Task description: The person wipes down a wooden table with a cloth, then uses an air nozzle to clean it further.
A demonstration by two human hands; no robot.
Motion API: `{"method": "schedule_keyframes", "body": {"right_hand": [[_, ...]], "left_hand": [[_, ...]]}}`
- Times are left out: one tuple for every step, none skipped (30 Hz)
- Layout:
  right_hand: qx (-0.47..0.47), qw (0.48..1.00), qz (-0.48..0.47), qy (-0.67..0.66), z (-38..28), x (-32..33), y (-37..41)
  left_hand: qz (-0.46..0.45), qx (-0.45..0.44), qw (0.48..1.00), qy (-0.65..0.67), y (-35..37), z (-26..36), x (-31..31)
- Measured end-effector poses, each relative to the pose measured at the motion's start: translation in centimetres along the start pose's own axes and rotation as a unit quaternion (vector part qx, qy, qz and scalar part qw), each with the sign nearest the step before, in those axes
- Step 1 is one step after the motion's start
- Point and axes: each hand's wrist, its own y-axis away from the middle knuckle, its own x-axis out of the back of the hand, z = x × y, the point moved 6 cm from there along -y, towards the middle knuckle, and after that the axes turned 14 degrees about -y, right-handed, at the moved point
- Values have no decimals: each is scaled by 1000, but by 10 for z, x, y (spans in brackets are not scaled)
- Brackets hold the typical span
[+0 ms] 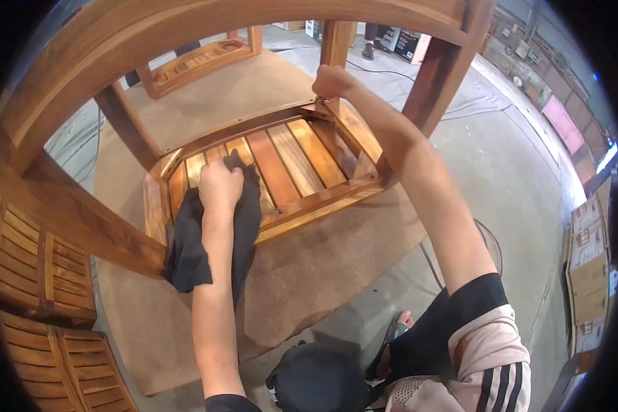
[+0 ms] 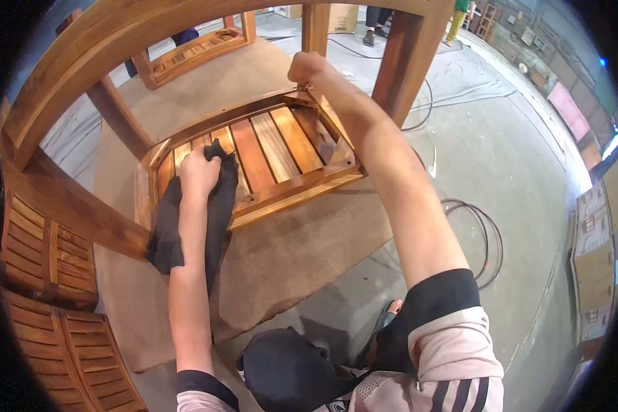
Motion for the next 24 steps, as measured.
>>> {"method": "schedule_keyframes", "body": {"right_hand": [[-59,989,51,-125,5,3,4],[-68,987,45,-141,3,2,5],[-76,984,41,-157,2,2,6],[-84,981,39,-173,0,4,8],[-94,973,41,-208,-2,5,11],[-103,964,42,-242,-3,5,19],[-34,971,56,-231,-17,18,42],[37,974,69,-213,-33,29,70],[103,943,166,-270,-39,29,89],[150,936,216,-233,-51,41,115],[193,924,271,-189,-63,53,143],[228,906,327,-142,-74,63,171],[71,969,190,-142,-83,69,180],[65,977,169,-110,-87,74,192],[55,984,147,-89,-84,74,203],[45,988,126,-75,-84,72,214],[43,987,128,-90,-79,74,226],[46,985,132,-100,-70,77,240],[52,984,133,-108,-62,81,252],[51,981,159,-99,-60,88,261],[48,978,180,-97,-58,97,275],[37,974,197,-109,-58,98,288],[46,974,188,-121,-59,95,292],[61,972,187,-128,-59,95,291]], "left_hand": [[6,0,1000,-8,0,0,-1],[12,0,1000,-16,0,-1,-1],[6,-3,1000,-10,-2,-2,-3],[23,-12,1000,-17,-1,1,2],[40,-22,999,-25,2,5,10],[58,-31,997,-32,5,10,18],[114,-49,992,-8,10,17,34],[170,-65,983,21,18,27,51],[220,-62,973,21,28,34,68],[275,-70,958,31,28,49,79],[314,-101,941,82,13,64,76],[341,-123,923,128,-2,74,68],[332,-150,910,198,-26,91,50],[288,-170,926,173,-30,122,55],[270,-218,925,156,-46,150,37],[250,-270,920,134,-62,170,9],[215,-319,919,84,-80,181,-42],[183,-362,913,35,-94,191,-79],[218,-355,909,14,-80,200,-80],[227,-374,899,-9,-89,203,-84],[228,-394,890,-35,-96,203,-87],[216,-421,878,-67,-88,200,-84],[219,-426,875,-68,-81,200,-80],[229,-432,869,-80,-79,206,-83]]}}
